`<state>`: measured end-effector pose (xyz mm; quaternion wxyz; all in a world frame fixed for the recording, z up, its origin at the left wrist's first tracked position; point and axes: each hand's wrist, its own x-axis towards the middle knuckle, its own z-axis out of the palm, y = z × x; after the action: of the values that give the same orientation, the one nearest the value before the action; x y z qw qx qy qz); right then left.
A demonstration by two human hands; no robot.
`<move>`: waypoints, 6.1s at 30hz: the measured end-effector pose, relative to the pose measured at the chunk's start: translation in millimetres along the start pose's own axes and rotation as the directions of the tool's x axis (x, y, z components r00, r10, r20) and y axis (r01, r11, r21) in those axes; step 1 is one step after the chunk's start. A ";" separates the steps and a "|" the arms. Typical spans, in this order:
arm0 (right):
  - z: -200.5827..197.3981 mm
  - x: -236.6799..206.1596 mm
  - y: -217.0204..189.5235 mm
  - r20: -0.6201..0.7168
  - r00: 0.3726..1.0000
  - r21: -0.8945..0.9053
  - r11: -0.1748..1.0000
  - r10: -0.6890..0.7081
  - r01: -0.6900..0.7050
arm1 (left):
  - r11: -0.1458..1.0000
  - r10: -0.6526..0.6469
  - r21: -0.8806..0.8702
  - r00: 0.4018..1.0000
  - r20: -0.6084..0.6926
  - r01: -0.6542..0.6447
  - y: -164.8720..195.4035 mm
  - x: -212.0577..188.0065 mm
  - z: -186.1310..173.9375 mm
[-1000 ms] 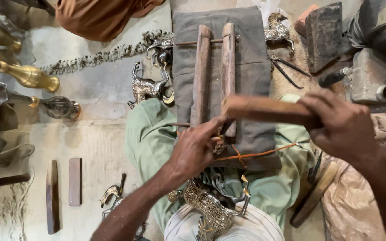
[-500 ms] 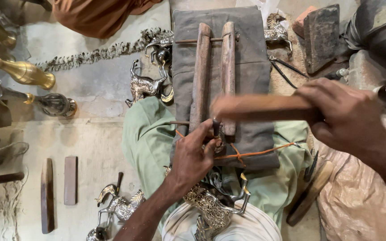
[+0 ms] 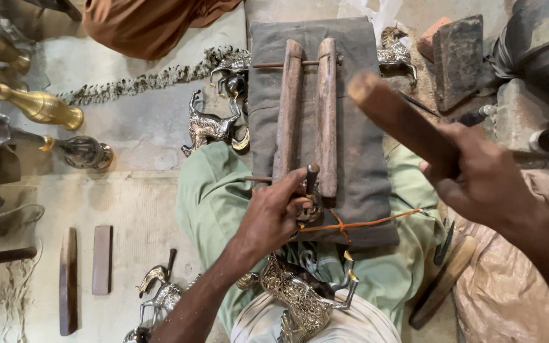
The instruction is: The person sits on the floor with a cushioned work board and holds a small punch against an ornate silver animal figurine, striking the punch with a wooden mallet to chase and shape the decorated metal surface, repositioning the punch repeatedly across the figurine.
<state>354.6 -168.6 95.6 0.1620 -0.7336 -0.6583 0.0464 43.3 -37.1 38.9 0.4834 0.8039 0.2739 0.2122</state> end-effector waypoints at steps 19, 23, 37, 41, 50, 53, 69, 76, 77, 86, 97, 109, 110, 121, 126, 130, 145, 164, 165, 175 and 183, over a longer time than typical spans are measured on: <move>3.9 -0.2 3.3 0.025 0.999 -0.063 0.997 -0.035 0.036 | 0.989 0.101 0.114 0.989 -0.105 -0.089 11.7 -7.3 0.7; 2.9 -11.0 5.7 0.018 1.000 -0.049 0.999 0.023 -0.022 | 0.985 0.104 0.147 0.993 -0.052 -0.095 8.1 -7.9 4.0; -4.1 -6.7 -8.8 -0.022 0.999 -0.068 0.997 0.033 -0.035 | 0.974 -0.169 -0.193 0.953 -0.250 0.122 -6.9 -18.4 18.3; 0.6 12.1 -3.7 0.012 0.997 -0.229 0.971 -0.075 0.076 | 0.997 -0.060 -0.065 0.955 -0.289 0.043 -2.7 -19.4 24.4; 2.4 42.4 -1.2 -0.006 0.963 0.016 0.962 -0.271 0.271 | 0.991 -0.043 -0.134 0.968 -0.248 0.009 2.4 -23.8 27.5; -2.8 41.9 -3.3 -0.089 0.917 -0.307 0.886 -0.390 0.347 | 0.986 -0.051 -0.166 0.972 -0.229 0.012 -1.2 -24.2 29.0; -1.0 9.3 -4.1 -0.169 0.970 -0.172 0.974 -0.176 0.147 | 0.999 0.036 -0.010 0.981 -0.192 -0.038 7.3 -17.4 20.3; 2.1 2.8 -11.1 -0.156 0.986 -0.087 0.995 -0.060 0.046 | 0.999 0.038 -0.020 0.989 -0.144 -0.041 8.3 -15.9 17.0; 3.2 1.8 -11.3 -0.145 0.989 0.089 0.996 0.022 -0.009 | 0.998 0.042 -0.033 0.990 -0.133 -0.047 8.1 -15.9 16.5; 14.9 -17.1 4.4 -0.034 0.992 -0.534 0.841 -0.121 0.084 | 0.988 0.092 0.132 0.993 -0.070 -0.082 1.6 -11.4 12.9; 23.3 -40.6 10.1 -0.079 0.992 -0.477 0.877 -0.098 0.048 | 0.985 0.174 0.017 0.983 -0.049 -0.174 -12.9 -12.1 12.0; 127.4 -108.7 37.0 0.569 0.729 0.610 0.399 0.380 -0.684 | 0.914 -0.314 0.191 0.923 -0.222 0.357 -9.4 -82.2 6.5; 134.0 -117.7 41.2 0.621 0.693 0.616 0.319 0.367 -0.721 | 0.871 -0.288 0.351 0.936 -0.200 0.343 -9.1 -87.2 14.1; 147.8 -112.6 89.3 0.138 0.813 0.763 0.462 0.566 -0.451 | 0.892 -0.289 0.332 0.952 -0.103 0.306 -34.7 -101.9 28.0; 152.5 -82.4 76.1 0.122 0.665 0.851 0.267 0.737 -0.452 | 0.933 -0.220 0.262 0.968 -0.121 0.245 -39.6 -112.6 22.8; 138.4 -70.1 74.0 0.127 0.659 0.884 0.217 0.741 -0.414 | 0.954 -0.086 0.261 0.970 -0.228 0.145 -31.0 -118.6 10.4; 106.5 -64.6 89.1 0.305 0.583 0.766 0.170 0.753 -0.620 | 0.935 -0.100 0.347 0.992 0.077 0.067 -27.3 12.3 -10.7; 51.5 -27.0 -10.1 0.075 0.887 0.799 0.505 0.456 -0.327 | 0.995 -0.067 0.062 0.978 -0.198 0.081 -17.6 -5.6 -41.0; 47.0 -26.9 -17.6 0.069 0.923 0.816 0.511 0.378 -0.270 | 0.989 -0.130 -0.097 0.969 -0.209 0.112 -15.8 -7.6 -41.0; 53.4 -2.6 -46.2 0.154 0.920 0.742 0.572 0.361 -0.349 | 0.839 -0.261 -0.539 0.926 -0.271 0.079 -21.3 3.0 -25.7; 27.0 -6.0 -55.3 -0.038 0.977 0.482 0.860 0.211 -0.167 | 0.675 -0.224 -0.732 0.918 -0.327 -0.096 -25.3 26.1 -9.4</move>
<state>293.7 -165.3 85.8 0.3614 -0.7335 -0.5435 0.1896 51.5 -4.4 22.5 0.7077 0.4719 0.2845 0.4421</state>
